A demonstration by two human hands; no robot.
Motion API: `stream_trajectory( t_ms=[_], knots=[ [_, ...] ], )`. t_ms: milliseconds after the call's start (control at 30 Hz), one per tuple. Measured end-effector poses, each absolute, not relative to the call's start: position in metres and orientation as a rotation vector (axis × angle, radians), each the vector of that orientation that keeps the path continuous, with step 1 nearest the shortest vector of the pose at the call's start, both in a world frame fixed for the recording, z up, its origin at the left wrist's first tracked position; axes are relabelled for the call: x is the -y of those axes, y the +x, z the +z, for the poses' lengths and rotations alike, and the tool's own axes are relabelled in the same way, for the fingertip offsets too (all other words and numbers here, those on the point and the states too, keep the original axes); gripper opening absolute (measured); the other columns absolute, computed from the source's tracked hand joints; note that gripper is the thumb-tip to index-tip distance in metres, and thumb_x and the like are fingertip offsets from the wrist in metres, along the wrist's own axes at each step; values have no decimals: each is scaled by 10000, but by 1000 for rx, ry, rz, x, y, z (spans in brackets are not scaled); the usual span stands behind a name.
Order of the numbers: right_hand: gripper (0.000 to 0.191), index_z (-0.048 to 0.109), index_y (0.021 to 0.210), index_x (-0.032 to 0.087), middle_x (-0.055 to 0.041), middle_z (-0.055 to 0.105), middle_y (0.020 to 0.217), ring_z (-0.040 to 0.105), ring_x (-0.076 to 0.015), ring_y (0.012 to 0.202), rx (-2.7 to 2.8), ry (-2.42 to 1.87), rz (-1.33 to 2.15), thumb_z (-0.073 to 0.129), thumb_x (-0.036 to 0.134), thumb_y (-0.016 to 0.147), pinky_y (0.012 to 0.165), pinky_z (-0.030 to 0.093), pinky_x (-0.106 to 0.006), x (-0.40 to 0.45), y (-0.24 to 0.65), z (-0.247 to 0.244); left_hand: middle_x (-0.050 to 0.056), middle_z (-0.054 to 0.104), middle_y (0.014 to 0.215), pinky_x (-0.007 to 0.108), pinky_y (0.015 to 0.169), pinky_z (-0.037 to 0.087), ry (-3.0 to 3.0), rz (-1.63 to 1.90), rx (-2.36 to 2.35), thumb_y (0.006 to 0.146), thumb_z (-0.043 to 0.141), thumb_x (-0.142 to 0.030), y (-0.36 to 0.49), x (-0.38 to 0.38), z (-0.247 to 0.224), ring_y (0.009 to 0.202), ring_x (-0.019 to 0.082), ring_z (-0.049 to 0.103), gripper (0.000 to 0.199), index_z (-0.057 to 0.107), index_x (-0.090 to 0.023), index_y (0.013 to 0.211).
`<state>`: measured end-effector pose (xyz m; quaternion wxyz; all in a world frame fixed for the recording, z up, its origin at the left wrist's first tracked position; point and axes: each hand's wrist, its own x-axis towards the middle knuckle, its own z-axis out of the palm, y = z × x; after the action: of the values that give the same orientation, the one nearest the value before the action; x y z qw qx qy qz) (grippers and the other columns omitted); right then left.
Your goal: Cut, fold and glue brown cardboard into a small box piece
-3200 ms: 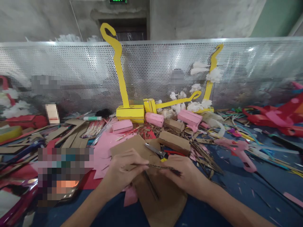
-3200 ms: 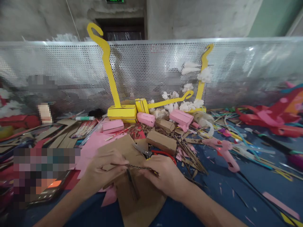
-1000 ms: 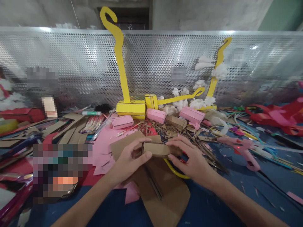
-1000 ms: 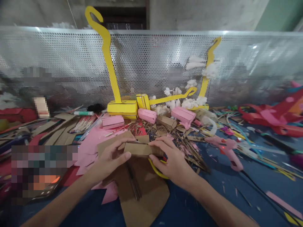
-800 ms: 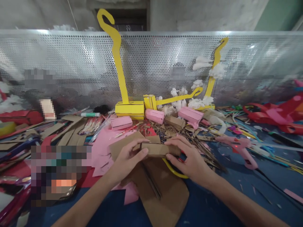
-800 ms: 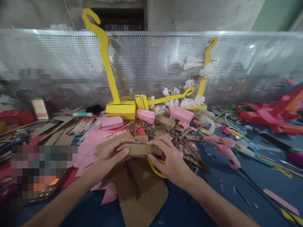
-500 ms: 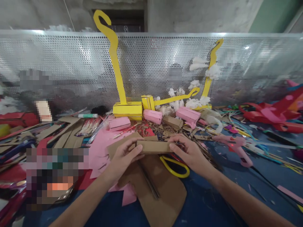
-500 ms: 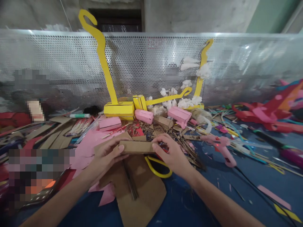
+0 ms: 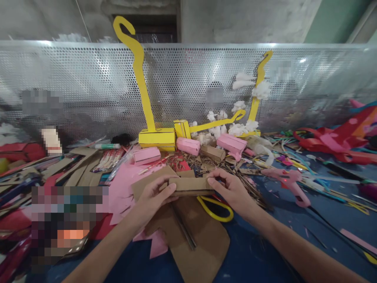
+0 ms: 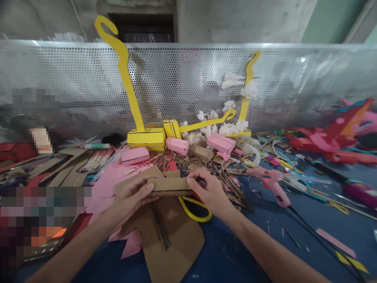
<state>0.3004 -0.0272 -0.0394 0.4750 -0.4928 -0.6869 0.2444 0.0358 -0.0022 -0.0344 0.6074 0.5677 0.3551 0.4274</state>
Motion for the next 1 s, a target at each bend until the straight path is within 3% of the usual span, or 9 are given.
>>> stream_trajectory(
  t_ms=[500, 633, 867, 1000],
  knots=[
    [205, 681, 1009, 205, -42, 686, 949, 625, -193, 833, 1740, -1200, 651, 577, 376, 963, 705, 499, -294, 33, 298, -32, 57, 648, 1277, 427, 979, 576, 1302, 1011, -791, 900, 698, -433, 33, -3, -46, 1202, 268, 608, 343, 691, -247, 1189],
    [201, 681, 1027, 214, -52, 704, 1007, 647, -207, 882, 1770, -1208, 628, 569, 371, 969, 731, 514, -307, 34, 297, -30, 83, 674, 1269, 432, 1060, 504, 1539, 981, -795, 829, 784, -367, 31, -1, -37, 1226, 286, 608, 450, 655, -220, 1233],
    [136, 604, 831, 222, -32, 630, 890, 595, -215, 875, 1900, -1151, 428, 610, 313, 933, 842, 477, -365, 41, 294, -22, 92, 606, 1370, 387, 1040, 488, 1573, 1117, -802, 773, 812, -334, 33, 0, -32, 1282, 283, 561, 529, 603, -238, 1250],
    [160, 561, 883, 232, -1, 590, 792, 562, -177, 725, 1712, -1127, 651, 590, 371, 958, 684, 466, -307, 44, 292, -24, 73, 617, 1361, 372, 1034, 494, 1478, 1180, -794, 759, 825, -306, 35, 3, -32, 1275, 266, 567, 545, 589, -262, 1248]
  ],
)
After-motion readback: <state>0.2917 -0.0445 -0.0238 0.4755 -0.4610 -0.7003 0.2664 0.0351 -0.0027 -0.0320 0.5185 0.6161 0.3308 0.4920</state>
